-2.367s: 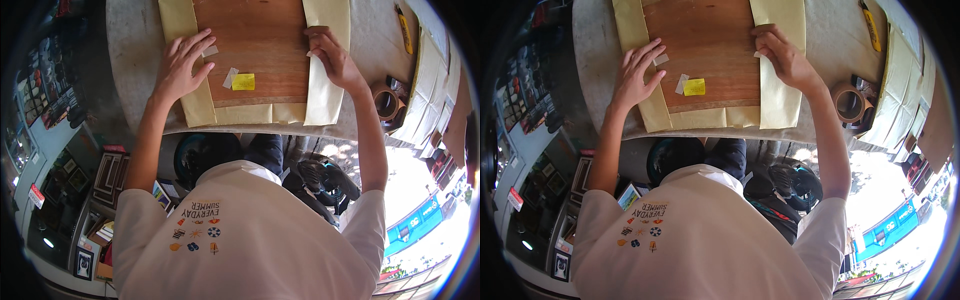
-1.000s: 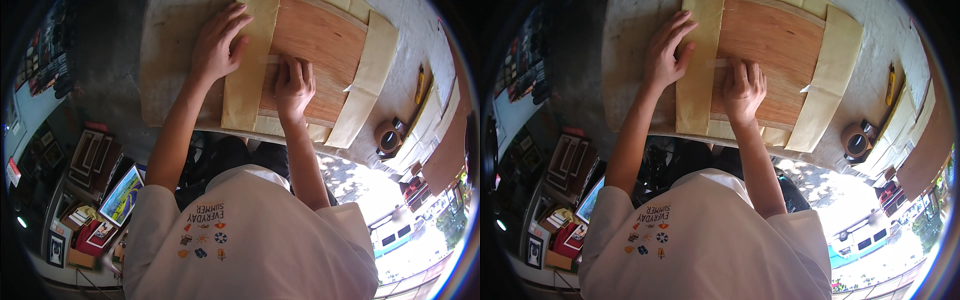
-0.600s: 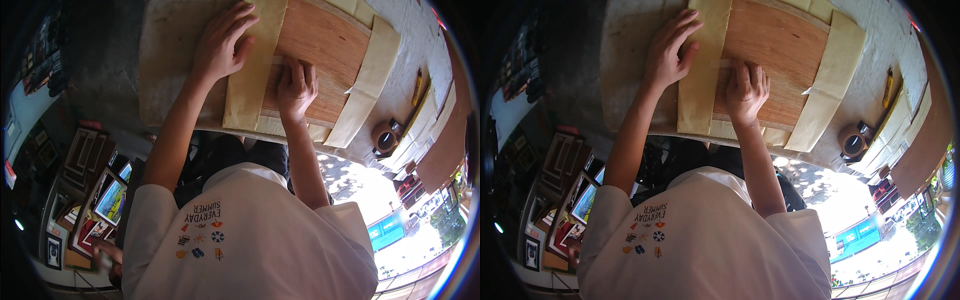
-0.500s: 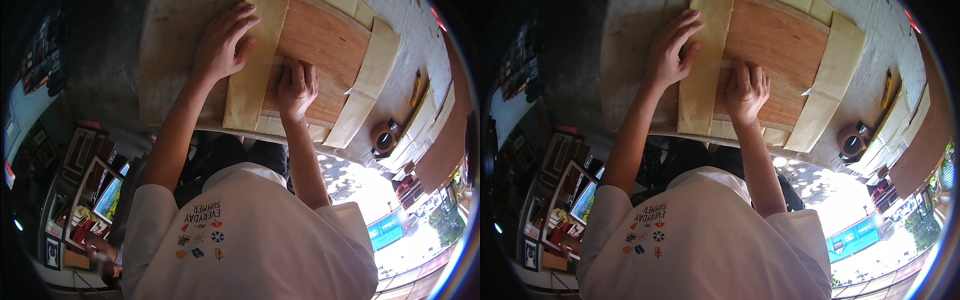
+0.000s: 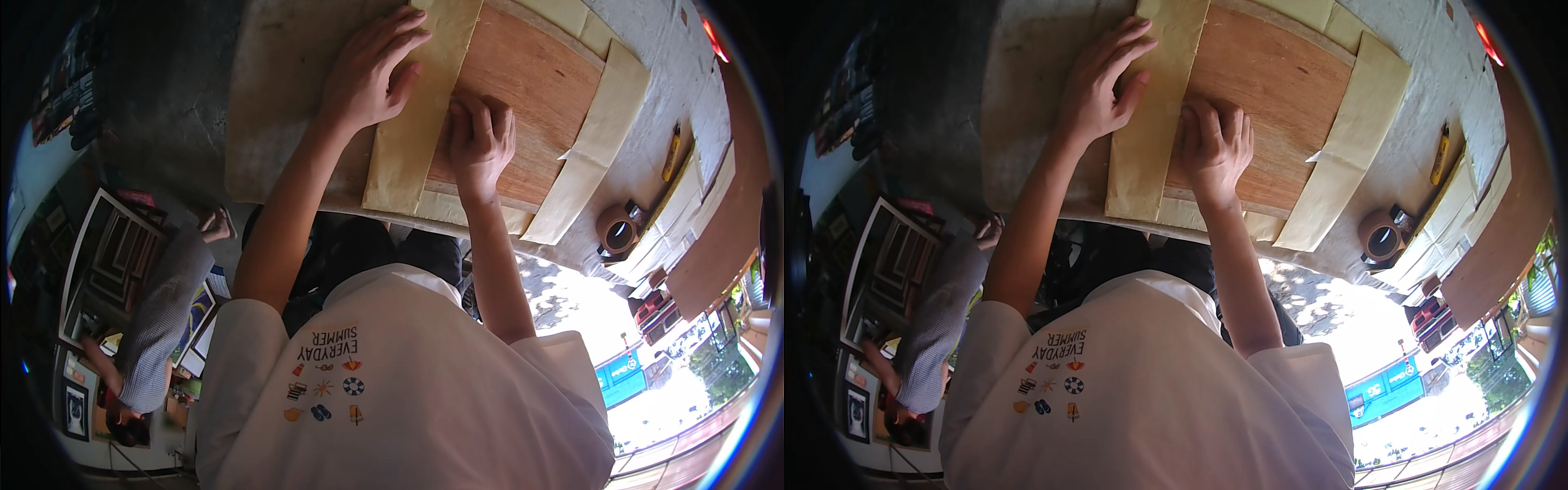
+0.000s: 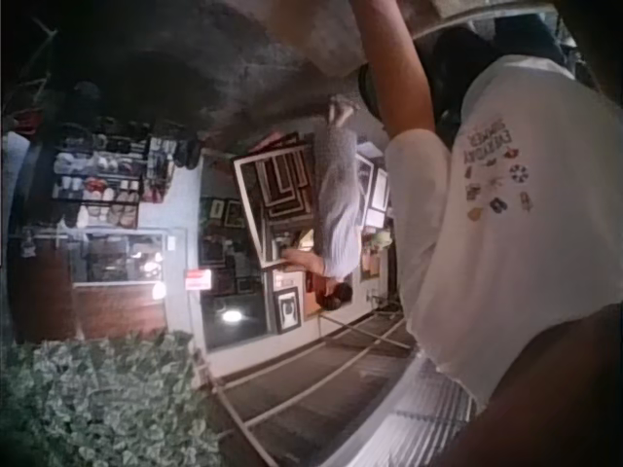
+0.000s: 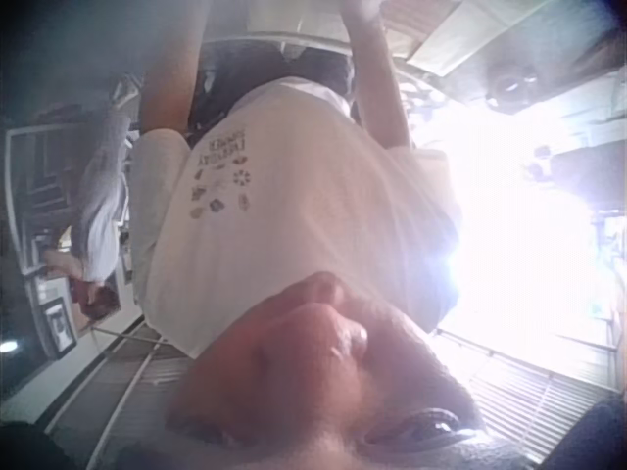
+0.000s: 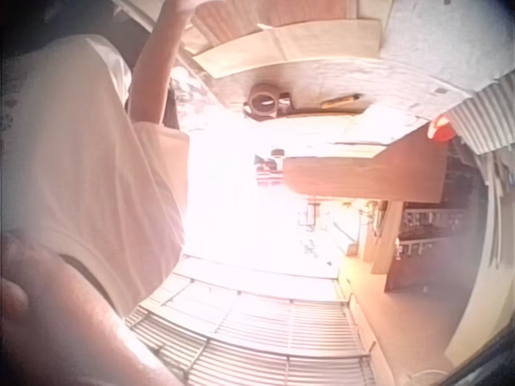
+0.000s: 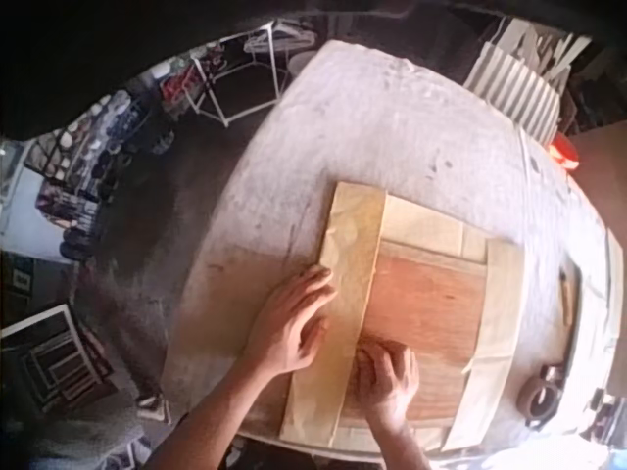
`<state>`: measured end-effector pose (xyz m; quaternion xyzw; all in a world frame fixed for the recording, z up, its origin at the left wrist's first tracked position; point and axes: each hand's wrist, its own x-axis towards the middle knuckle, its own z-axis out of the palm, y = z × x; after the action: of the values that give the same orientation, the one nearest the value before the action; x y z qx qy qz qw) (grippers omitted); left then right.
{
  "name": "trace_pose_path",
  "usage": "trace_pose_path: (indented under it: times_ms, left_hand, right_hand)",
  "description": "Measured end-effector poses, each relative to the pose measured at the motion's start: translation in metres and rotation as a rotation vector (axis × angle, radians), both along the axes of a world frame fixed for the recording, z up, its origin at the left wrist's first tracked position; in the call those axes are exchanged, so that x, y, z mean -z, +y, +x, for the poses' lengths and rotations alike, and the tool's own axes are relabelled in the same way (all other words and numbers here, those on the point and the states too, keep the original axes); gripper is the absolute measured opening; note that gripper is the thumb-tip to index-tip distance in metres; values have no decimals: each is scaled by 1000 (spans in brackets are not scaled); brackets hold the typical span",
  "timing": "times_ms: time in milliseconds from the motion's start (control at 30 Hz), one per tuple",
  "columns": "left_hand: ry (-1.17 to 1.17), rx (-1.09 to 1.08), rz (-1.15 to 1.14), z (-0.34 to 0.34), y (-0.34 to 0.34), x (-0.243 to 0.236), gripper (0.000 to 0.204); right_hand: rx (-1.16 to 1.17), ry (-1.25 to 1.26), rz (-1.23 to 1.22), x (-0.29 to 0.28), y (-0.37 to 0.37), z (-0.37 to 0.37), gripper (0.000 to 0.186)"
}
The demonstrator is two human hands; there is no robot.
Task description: The person assembles a wooden frame around a landscape painting, secures the backboard with a staple gun, and wraps the finished piece in paper. They also handle a second painting and frame components during the process.
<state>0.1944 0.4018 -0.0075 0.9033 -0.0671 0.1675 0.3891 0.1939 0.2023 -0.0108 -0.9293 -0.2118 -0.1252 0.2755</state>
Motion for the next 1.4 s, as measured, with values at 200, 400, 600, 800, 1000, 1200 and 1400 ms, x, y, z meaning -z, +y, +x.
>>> trace_pose_path:
  times_ms: [200,400,600,800,1000,1200,1400]
  left_hand:
    - [-1,107,187,0,1,0,47]
    - [106,599,433,22,-8,-12,47]
    - [59,897,590,71,-5,-33,51]
    - [348,1035,799,95,-26,-62,36]
    - [268,887,723,69,-26,-53,20]
    - [248,736,691,52,-26,-52,20]
    - [256,638,731,39,-30,-58,20]
  right_hand:
    - [-14,67,-47,-1,0,-1,16]
    - [59,134,244,2,-5,-1,12]
    - [76,122,278,7,-12,-2,15]
    - [109,140,362,4,-13,-1,16]
    - [129,138,403,3,-16,-1,18]
    - [208,136,492,-4,-13,2,18]
    - [213,156,469,-4,-17,4,18]
